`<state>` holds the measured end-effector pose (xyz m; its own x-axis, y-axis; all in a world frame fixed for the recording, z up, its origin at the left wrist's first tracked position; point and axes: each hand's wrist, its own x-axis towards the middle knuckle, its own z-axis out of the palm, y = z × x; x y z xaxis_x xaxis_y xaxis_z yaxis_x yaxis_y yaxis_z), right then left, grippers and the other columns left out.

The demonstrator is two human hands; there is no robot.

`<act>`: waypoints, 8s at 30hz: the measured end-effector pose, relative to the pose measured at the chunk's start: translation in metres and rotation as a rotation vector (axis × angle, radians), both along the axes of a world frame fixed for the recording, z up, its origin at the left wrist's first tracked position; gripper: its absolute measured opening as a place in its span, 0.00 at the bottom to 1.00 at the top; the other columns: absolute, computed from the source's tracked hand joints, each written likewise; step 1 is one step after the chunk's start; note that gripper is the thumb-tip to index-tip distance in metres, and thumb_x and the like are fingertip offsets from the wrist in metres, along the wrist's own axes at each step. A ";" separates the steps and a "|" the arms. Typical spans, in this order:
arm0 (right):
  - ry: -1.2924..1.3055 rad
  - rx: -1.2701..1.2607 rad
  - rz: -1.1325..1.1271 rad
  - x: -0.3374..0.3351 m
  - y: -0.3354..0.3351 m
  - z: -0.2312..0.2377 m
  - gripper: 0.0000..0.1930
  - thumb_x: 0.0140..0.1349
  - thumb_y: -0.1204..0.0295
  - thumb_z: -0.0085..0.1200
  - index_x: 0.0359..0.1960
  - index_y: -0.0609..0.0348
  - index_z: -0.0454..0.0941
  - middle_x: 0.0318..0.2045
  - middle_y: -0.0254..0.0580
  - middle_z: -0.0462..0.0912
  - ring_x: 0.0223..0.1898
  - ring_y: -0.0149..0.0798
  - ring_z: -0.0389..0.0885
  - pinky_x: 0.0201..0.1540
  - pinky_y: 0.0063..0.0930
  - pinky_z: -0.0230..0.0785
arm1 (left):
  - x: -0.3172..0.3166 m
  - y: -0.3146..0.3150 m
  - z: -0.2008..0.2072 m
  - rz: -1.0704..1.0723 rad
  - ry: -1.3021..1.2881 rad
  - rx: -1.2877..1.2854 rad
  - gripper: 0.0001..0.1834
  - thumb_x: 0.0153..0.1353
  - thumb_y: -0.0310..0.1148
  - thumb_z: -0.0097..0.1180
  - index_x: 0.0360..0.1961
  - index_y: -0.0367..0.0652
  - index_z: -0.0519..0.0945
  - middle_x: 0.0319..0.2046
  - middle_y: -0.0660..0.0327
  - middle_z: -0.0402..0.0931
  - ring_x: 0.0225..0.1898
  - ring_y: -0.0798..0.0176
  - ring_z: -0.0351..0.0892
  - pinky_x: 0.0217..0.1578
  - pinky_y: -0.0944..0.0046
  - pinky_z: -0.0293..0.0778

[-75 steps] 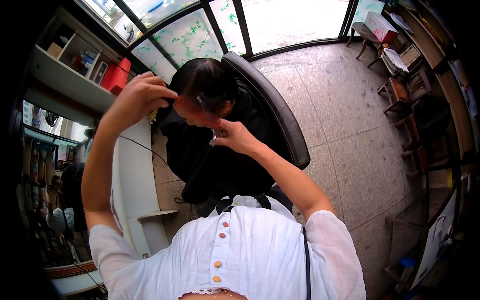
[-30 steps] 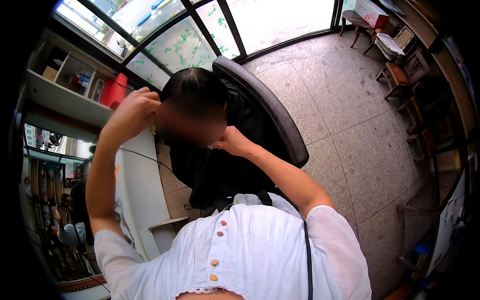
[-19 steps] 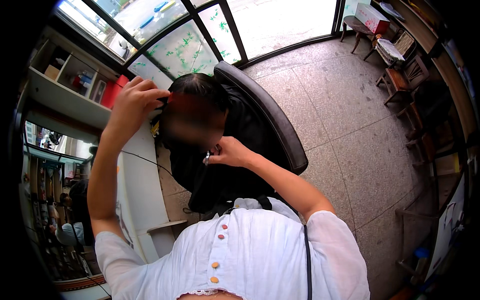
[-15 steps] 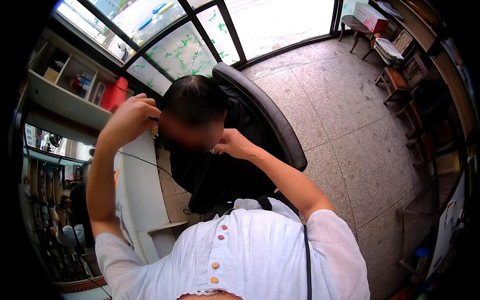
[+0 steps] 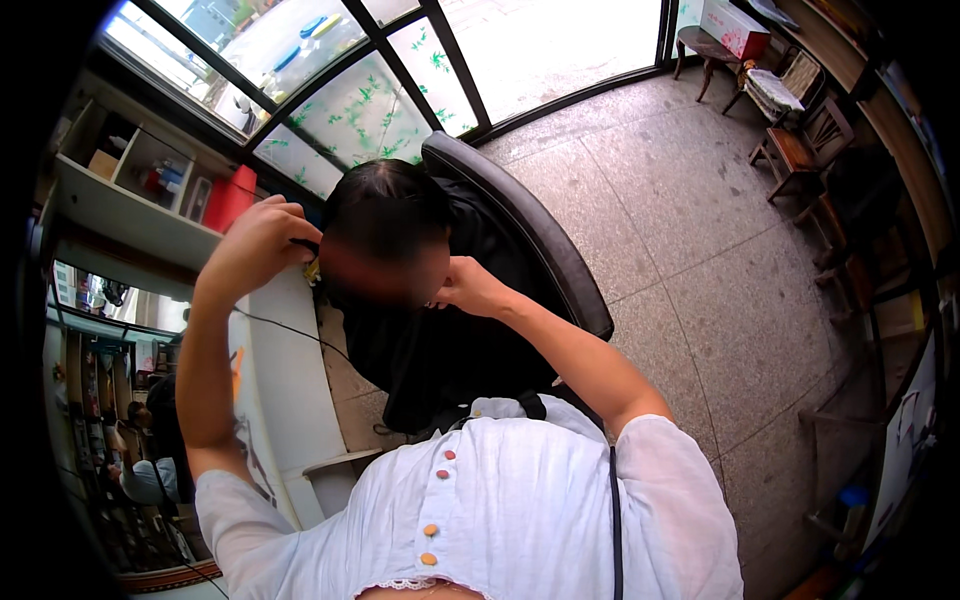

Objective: The person cuts a client's hair using shears and a comb. The person sections the hair with the comb and trims the ends with the shears across different parts of the head.

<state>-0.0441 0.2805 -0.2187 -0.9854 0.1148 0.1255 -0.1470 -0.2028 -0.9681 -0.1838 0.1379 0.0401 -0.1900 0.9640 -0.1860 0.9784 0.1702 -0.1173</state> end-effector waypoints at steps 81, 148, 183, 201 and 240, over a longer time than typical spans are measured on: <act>-0.240 -0.146 -0.080 0.107 0.023 -0.024 0.16 0.63 0.70 0.53 0.49 0.64 0.68 0.38 0.45 0.79 0.39 0.37 0.82 0.40 0.25 0.75 | 0.071 -0.030 -0.218 0.308 -0.164 0.746 0.08 0.58 0.29 0.54 0.39 0.43 0.74 0.30 0.58 0.76 0.31 0.53 0.79 0.27 0.58 0.75; -0.081 0.104 0.027 0.021 -0.078 -0.036 0.20 0.53 0.68 0.66 0.41 0.64 0.71 0.30 0.36 0.78 0.34 0.29 0.79 0.39 0.23 0.73 | 0.041 -0.121 -0.221 0.394 -0.099 0.632 0.12 0.58 0.23 0.51 0.45 0.41 0.76 0.31 0.56 0.74 0.35 0.51 0.75 0.35 0.56 0.72; -0.021 -0.343 0.100 0.017 -0.045 -0.005 0.11 0.61 0.76 0.54 0.44 0.66 0.70 0.33 0.42 0.81 0.35 0.35 0.83 0.36 0.23 0.76 | 0.030 -0.128 -0.196 0.386 -0.381 0.829 0.13 0.60 0.18 0.49 0.46 0.38 0.75 0.32 0.53 0.73 0.32 0.52 0.74 0.35 0.62 0.71; -0.080 -0.021 0.039 0.022 -0.081 -0.031 0.19 0.54 0.67 0.65 0.41 0.64 0.70 0.30 0.36 0.78 0.32 0.27 0.77 0.39 0.22 0.72 | 0.045 -0.122 -0.216 0.407 -0.417 0.573 0.13 0.57 0.21 0.52 0.44 0.40 0.76 0.34 0.52 0.75 0.37 0.48 0.76 0.37 0.56 0.71; -0.078 -0.424 0.128 0.029 -0.056 -0.020 0.11 0.62 0.76 0.51 0.45 0.65 0.69 0.34 0.43 0.80 0.37 0.37 0.83 0.38 0.24 0.76 | 0.044 -0.112 -0.204 0.505 -0.431 0.887 0.13 0.60 0.19 0.48 0.45 0.38 0.75 0.34 0.51 0.75 0.35 0.48 0.75 0.37 0.58 0.71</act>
